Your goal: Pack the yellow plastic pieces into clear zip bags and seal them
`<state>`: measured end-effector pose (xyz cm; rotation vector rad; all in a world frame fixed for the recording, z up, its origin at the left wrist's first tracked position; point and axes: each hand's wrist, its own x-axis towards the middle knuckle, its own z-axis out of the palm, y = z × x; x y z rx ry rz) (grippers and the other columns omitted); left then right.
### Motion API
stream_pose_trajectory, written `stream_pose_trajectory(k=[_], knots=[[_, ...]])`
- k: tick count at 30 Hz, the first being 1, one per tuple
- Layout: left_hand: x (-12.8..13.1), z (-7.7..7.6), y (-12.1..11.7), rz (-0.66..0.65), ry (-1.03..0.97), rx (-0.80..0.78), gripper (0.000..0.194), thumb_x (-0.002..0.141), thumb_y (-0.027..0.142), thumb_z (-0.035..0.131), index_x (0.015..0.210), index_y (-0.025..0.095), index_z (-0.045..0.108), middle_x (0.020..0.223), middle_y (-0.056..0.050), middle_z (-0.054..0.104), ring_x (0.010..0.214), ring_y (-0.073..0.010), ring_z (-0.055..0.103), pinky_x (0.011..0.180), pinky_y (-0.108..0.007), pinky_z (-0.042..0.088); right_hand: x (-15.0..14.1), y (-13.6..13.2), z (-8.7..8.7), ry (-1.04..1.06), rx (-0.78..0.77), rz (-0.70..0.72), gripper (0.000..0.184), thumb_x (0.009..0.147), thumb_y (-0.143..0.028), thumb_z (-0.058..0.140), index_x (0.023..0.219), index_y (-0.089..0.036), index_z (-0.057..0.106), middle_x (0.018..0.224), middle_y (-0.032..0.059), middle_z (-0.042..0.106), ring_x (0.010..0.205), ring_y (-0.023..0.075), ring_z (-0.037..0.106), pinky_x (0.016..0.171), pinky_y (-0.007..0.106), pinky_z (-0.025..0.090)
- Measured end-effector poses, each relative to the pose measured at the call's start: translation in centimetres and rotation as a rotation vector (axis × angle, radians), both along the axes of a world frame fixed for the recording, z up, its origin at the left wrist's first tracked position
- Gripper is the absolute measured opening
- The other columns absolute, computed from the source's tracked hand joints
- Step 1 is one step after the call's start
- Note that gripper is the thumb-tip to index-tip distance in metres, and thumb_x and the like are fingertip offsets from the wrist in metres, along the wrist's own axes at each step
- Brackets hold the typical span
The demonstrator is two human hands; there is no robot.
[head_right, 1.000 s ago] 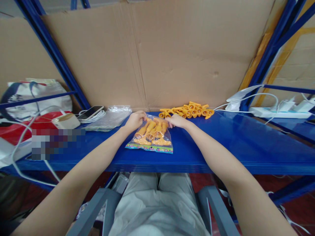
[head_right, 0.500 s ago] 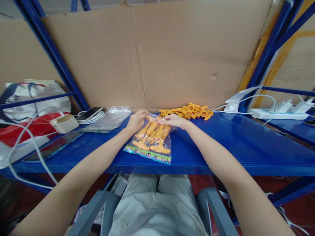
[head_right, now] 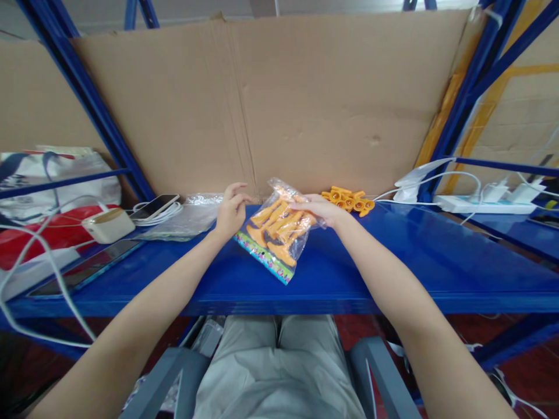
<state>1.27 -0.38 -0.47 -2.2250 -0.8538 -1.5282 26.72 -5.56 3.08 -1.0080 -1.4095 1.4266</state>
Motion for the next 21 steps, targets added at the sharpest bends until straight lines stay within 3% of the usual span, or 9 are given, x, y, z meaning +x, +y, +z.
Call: stream_pose_trajectory(k=[3,6,11,13,16,19,21], knots=[[-1.5,0.2,1.0,0.060,-0.120,-0.014,0.025,0.082,0.004,0.042,0.074,0.019,0.060,0.114,-0.009,0.062,0.111,-0.0204,0.060,0.094,-0.036,0.050,3.0,0.6,1.5,0.126,0.049,-0.291,0.009,0.078,-0.014,0.071,0.087,-0.014,0.069,0.080,0.0064,0.074,0.066,0.0146,0.069,0.069,0.027,0.060],[-2.6,0.0,2.0,0.122,-0.193,-0.062,0.024,0.078,0.003,0.043,0.071,0.020,0.059,0.104,-0.007,0.062,0.105,-0.0202,0.060,0.091,-0.035,0.051,6.4,1.2,2.6,0.316,0.147,-0.611,0.011,0.084,-0.019,0.066,0.094,-0.015,0.066,0.086,0.0053,0.074,0.074,0.0161,0.071,0.067,0.029,0.061],[-2.9,-0.4,2.5,0.137,-0.204,-0.108,0.023,0.077,0.005,0.044,0.069,0.020,0.059,0.099,-0.006,0.062,0.100,-0.0201,0.061,0.089,-0.035,0.051,10.3,1.2,3.0,0.701,0.264,-1.309,0.035,0.092,-0.013,0.048,0.127,-0.009,0.049,0.131,0.0123,0.062,0.107,0.0135,0.067,0.078,0.019,0.056],[-2.8,-0.5,2.5,0.128,-0.182,-0.117,0.023,0.077,0.005,0.044,0.069,0.020,0.059,0.099,-0.006,0.062,0.099,-0.0199,0.061,0.089,-0.035,0.051,11.7,0.9,2.4,0.642,0.240,-1.559,0.044,0.091,-0.009,0.042,0.134,-0.001,0.040,0.139,0.0202,0.055,0.118,0.0142,0.062,0.084,0.016,0.052],[-2.6,-0.6,2.4,0.112,-0.154,-0.125,0.023,0.077,0.006,0.044,0.068,0.021,0.059,0.098,-0.006,0.063,0.098,-0.0201,0.062,0.089,-0.035,0.051,13.7,0.2,1.2,0.399,0.096,-1.785,0.046,0.092,-0.010,0.034,0.136,0.006,0.035,0.142,0.0280,0.049,0.127,0.0144,0.056,0.095,0.015,0.045],[-2.5,-0.7,2.5,0.107,-0.143,-0.133,0.023,0.077,0.006,0.044,0.068,0.021,0.058,0.096,-0.006,0.062,0.097,-0.0200,0.062,0.089,-0.035,0.051,15.4,0.0,-0.4,0.215,-0.090,-1.838,0.045,0.096,-0.014,0.026,0.136,0.004,0.035,0.141,0.0289,0.050,0.127,0.0131,0.056,0.096,0.014,0.044],[-2.5,-0.7,2.5,0.108,-0.143,-0.140,0.023,0.077,0.005,0.045,0.068,0.021,0.058,0.095,-0.006,0.062,0.097,-0.0200,0.061,0.090,-0.035,0.051,16.4,0.3,-1.4,0.016,-0.126,-1.829,0.046,0.096,-0.013,0.020,0.138,-0.001,0.035,0.140,0.0284,0.050,0.127,0.0158,0.056,0.097,0.020,0.046]])
